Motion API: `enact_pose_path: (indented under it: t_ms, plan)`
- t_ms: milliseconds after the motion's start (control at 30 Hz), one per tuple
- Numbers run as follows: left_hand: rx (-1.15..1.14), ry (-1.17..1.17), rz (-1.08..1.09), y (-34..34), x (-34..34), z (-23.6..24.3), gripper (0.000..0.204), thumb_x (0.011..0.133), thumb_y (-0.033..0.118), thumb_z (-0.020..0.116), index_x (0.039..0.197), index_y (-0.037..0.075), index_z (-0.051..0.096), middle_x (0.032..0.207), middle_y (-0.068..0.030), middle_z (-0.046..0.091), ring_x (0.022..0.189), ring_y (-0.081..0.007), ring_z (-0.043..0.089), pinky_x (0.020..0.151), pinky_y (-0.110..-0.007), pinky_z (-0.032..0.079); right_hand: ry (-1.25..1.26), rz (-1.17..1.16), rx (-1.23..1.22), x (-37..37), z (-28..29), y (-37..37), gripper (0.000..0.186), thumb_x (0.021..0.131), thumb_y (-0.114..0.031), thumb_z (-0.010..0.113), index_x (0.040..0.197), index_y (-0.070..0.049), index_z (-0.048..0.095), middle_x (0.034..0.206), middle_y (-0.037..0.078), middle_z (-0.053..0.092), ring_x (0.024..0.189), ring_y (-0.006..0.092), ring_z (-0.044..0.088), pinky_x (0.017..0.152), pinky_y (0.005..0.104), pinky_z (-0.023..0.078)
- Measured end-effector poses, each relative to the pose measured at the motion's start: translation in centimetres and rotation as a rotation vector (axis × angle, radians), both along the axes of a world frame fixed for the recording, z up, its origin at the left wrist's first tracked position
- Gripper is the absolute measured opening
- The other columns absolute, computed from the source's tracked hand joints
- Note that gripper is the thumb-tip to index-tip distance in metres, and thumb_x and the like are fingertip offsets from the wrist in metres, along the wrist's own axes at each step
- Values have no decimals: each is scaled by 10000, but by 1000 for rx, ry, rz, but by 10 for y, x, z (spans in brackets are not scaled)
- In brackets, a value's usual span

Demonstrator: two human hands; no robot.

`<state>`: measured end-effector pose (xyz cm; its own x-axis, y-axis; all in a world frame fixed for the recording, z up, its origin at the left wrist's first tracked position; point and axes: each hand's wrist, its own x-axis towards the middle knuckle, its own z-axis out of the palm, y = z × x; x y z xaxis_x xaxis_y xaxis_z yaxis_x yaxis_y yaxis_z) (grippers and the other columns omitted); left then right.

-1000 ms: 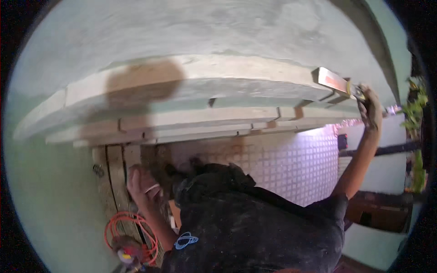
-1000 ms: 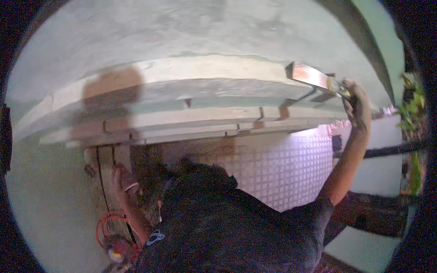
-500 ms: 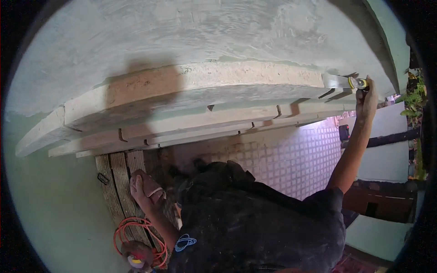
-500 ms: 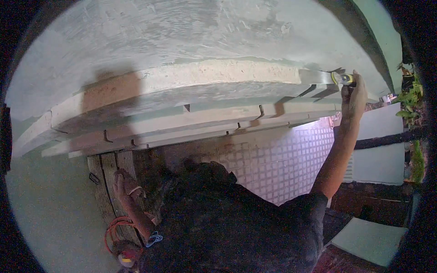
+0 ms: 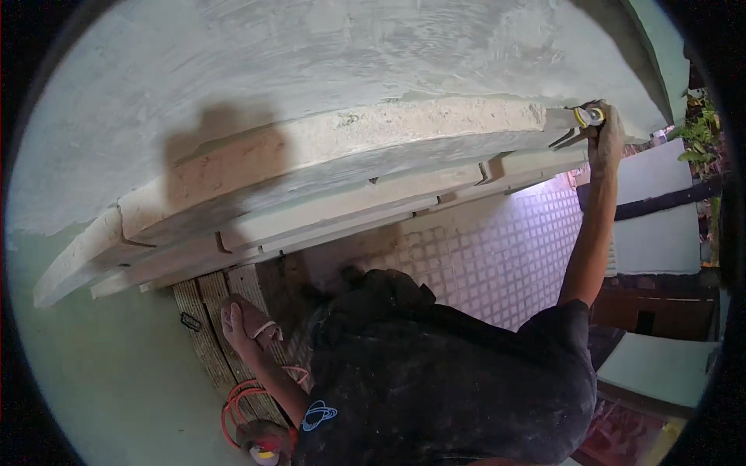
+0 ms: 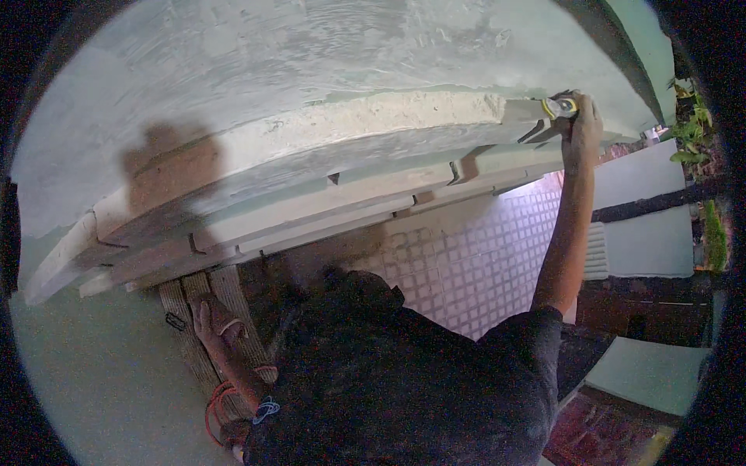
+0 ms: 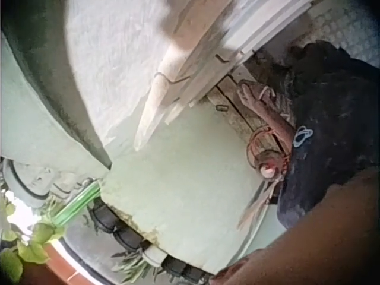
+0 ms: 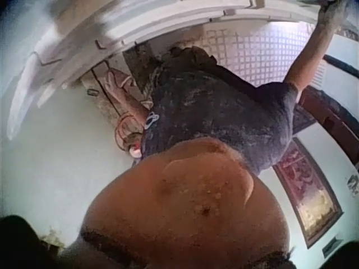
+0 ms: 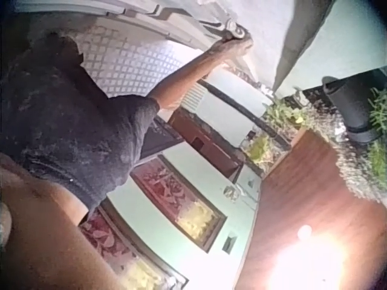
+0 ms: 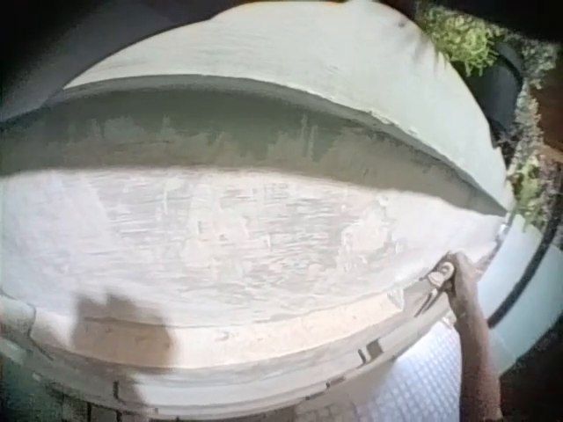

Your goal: The person is smoothing plaster on a stone structure using a putty knife and sanding block.

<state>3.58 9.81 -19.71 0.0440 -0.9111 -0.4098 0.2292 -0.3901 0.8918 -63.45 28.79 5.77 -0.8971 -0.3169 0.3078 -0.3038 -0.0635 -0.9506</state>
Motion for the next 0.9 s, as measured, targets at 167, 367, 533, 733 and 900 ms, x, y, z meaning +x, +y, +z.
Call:
enact_pose_path:
  t_ms: [167, 367, 533, 733, 900]
  plan:
    - [21, -26, -24, -16, 30, -3, 542, 926, 335, 774, 1290, -12, 571, 1107, -87, 636, 949, -181, 627, 793, -331, 527, 148, -42, -50, 56, 5, -32, 183, 1005, -219, 600, 962, -52, 663, 832, 11, 632, 621, 69, 551, 490, 208, 408]
    - [-63, -91, 156, -23, 49, 1, 375, 978, 303, 687, 1239, 44, 617, 920, -61, 671, 718, -165, 647, 601, -320, 535, 51, 36, -87, 126, 10, -70, 169, 1021, -184, 581, 992, -34, 655, 920, 40, 670, 606, 50, 533, 465, 168, 392]
    - [-38, 86, 1, -32, 94, -3, 264, 983, 256, 706, 1120, 41, 639, 977, -42, 654, 833, -153, 631, 722, -310, 522, 72, 11, -136, 180, 8, -112, 150, 1011, -132, 574, 1037, 2, 637, 939, 108, 686, 679, 105, 624, 475, 238, 477]
    - [-17, 45, 142, -27, 141, -7, 262, 993, 235, 682, 1156, 38, 628, 1034, -37, 653, 871, -135, 631, 746, -292, 528, 230, 49, -195, 248, 11, -159, 172, 978, -202, 682, 948, -34, 660, 760, 4, 622, 558, 48, 523, 448, 197, 348]
    - [-75, -42, 198, -17, 156, 24, 258, 994, 226, 677, 1160, 34, 628, 1024, -24, 636, 866, -123, 616, 744, -282, 517, 252, 22, -239, 308, 30, -174, 162, 966, -185, 714, 937, -31, 675, 782, 9, 645, 609, 51, 539, 478, 204, 374]
